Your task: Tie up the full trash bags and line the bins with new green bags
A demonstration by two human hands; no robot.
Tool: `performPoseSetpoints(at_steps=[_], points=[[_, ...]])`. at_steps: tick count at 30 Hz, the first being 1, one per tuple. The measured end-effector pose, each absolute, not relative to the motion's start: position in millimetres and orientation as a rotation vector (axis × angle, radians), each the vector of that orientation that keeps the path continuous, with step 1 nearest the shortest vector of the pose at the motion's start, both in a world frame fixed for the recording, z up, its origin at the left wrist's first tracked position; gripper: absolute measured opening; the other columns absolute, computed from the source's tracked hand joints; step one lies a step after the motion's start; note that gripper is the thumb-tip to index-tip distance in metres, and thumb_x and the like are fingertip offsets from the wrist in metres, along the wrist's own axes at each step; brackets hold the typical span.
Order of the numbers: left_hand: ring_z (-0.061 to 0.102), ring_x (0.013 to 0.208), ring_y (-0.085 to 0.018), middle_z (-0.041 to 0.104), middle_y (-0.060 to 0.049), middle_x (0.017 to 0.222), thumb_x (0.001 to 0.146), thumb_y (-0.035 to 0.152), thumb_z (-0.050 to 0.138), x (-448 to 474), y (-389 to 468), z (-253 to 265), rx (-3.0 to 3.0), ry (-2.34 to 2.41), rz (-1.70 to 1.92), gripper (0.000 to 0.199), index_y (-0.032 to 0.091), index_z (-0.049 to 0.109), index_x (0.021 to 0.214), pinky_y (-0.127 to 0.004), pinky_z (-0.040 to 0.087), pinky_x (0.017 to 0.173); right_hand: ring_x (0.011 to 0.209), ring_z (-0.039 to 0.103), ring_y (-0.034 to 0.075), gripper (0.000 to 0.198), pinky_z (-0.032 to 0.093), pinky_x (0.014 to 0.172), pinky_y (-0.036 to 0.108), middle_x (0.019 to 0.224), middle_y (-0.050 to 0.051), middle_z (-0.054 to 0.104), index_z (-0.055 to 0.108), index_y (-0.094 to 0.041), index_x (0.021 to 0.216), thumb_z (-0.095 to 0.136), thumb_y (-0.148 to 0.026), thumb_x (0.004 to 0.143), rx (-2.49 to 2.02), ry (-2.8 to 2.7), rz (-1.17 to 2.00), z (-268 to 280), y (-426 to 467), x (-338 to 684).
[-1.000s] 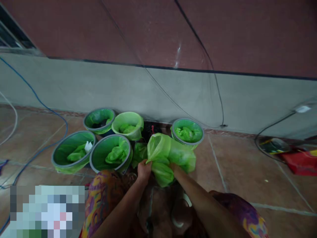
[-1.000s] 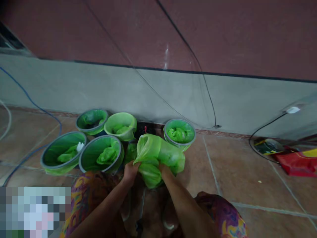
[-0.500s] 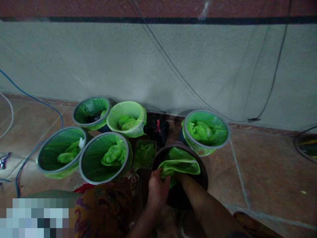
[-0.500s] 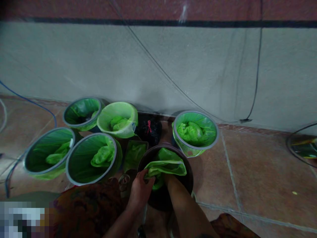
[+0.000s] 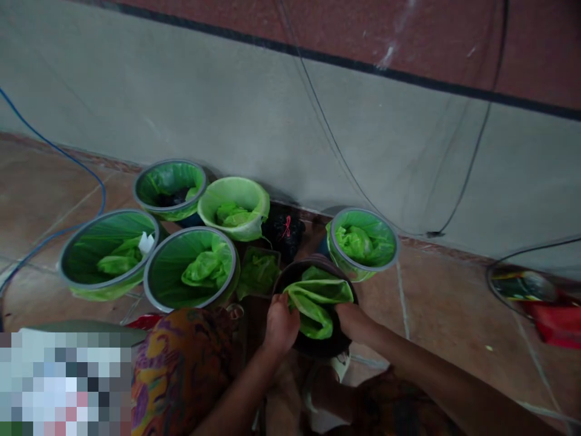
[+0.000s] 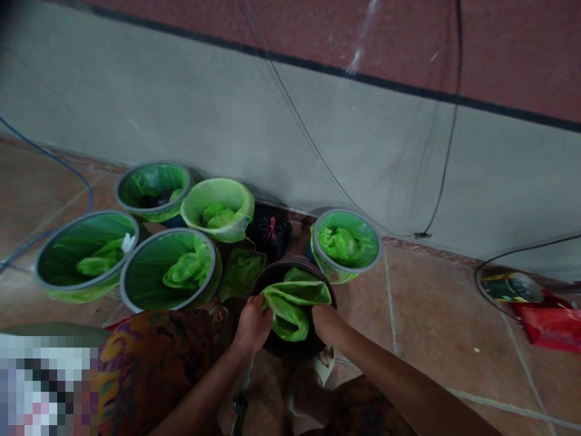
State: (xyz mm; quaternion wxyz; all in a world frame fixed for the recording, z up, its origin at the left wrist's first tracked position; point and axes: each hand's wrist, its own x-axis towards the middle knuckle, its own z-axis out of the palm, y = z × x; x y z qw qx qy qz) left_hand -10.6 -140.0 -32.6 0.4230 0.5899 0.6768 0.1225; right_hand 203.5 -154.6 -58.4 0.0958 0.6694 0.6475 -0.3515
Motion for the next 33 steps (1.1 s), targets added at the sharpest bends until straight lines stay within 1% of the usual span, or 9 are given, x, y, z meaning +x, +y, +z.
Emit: performPoseSetpoints(at_steps=[4,8,11,14,18,22,27,30,33], points=[[0.06,0.111,-0.02,0.062,-0.015,0.117,0.076,0.004,0.048,-14,-143,-30,1.532,1.667,0.31,0.048,0.008,0.058,0.122,-0.028,0.042,0.101,0.093,0.067,0.025,0.028,0.047,0.082,0.033,0.1,0.016,0.07,0.067,-0.01,0.1,0.045,-0.007,0.084,1.921,2.07,-0.647,-1,-149,181],[0.061,0.11,-0.019,0.063,-0.013,0.119,0.073,0.001,0.048,-16,-144,-32,1.534,1.674,0.292,0.05,0.011,0.062,0.12,-0.027,0.044,0.101,0.107,0.063,0.023,0.054,0.045,0.09,0.029,0.124,0.016,0.061,0.052,-0.013,0.131,0.061,-0.016,0.078,1.964,2.155,-0.796,-12,-146,148],[0.062,0.109,-0.019,0.066,-0.012,0.116,0.076,0.006,0.051,-19,-142,-33,1.511,1.704,0.315,0.042,0.012,0.065,0.115,-0.026,0.044,0.099,0.102,0.065,0.022,0.036,0.045,0.083,0.025,0.106,0.014,0.07,0.066,-0.012,0.111,0.057,-0.007,0.077,1.876,1.947,-0.979,-51,-152,143],[0.064,0.107,-0.022,0.068,-0.014,0.112,0.083,0.018,0.054,-24,-137,-28,1.498,1.717,0.365,0.032,0.009,0.067,0.111,-0.029,0.046,0.095,0.1,0.066,0.022,0.028,0.043,0.08,0.025,0.097,0.014,0.072,0.072,-0.013,0.093,0.052,-0.003,0.077,1.897,1.895,-0.942,-68,-155,158],[0.066,0.097,-0.021,0.07,-0.013,0.101,0.087,0.024,0.055,-31,-132,-20,1.531,1.774,0.458,0.026,0.01,0.072,0.099,-0.03,0.048,0.09,0.091,0.065,0.019,0.022,0.043,0.079,0.025,0.093,0.009,0.071,0.071,-0.017,0.086,0.053,-0.009,0.078,2.032,2.075,-0.809,-40,-152,189],[0.066,0.092,-0.017,0.07,-0.01,0.098,0.083,0.011,0.054,-34,-132,-21,1.608,1.819,0.543,0.022,0.012,0.073,0.094,-0.027,0.049,0.088,0.094,0.063,0.017,0.018,0.044,0.087,0.027,0.097,0.006,0.068,0.069,-0.019,0.083,0.055,-0.01,0.074,2.142,2.278,-0.788,-3,-156,216],[0.065,0.098,-0.018,0.069,-0.008,0.106,0.075,0.002,0.051,-28,-124,-16,1.779,1.744,0.46,0.037,0.016,0.072,0.102,-0.027,0.048,0.093,0.099,0.064,0.019,0.033,0.048,0.088,0.032,0.107,0.006,0.068,0.064,-0.02,0.107,0.056,-0.015,0.076,2.329,2.242,-1.003,4,-165,222],[0.065,0.103,-0.02,0.069,-0.01,0.111,0.074,0.003,0.051,-21,-110,0,1.918,1.641,0.268,0.04,0.014,0.071,0.107,-0.028,0.047,0.097,0.107,0.062,0.022,0.042,0.048,0.091,0.034,0.118,0.011,0.066,0.057,-0.018,0.124,0.055,-0.035,0.085,2.362,2.208,-1.078,1,-160,199],[0.063,0.107,-0.02,0.068,-0.011,0.115,0.074,0.004,0.052,-20,-96,17,2.092,1.46,0.071,0.043,0.014,0.069,0.112,-0.028,0.045,0.099,0.111,0.061,0.025,0.048,0.045,0.094,0.036,0.118,0.016,0.066,0.058,-0.014,0.123,0.053,-0.045,0.088,2.286,2.15,-0.93,-3,-151,170]])
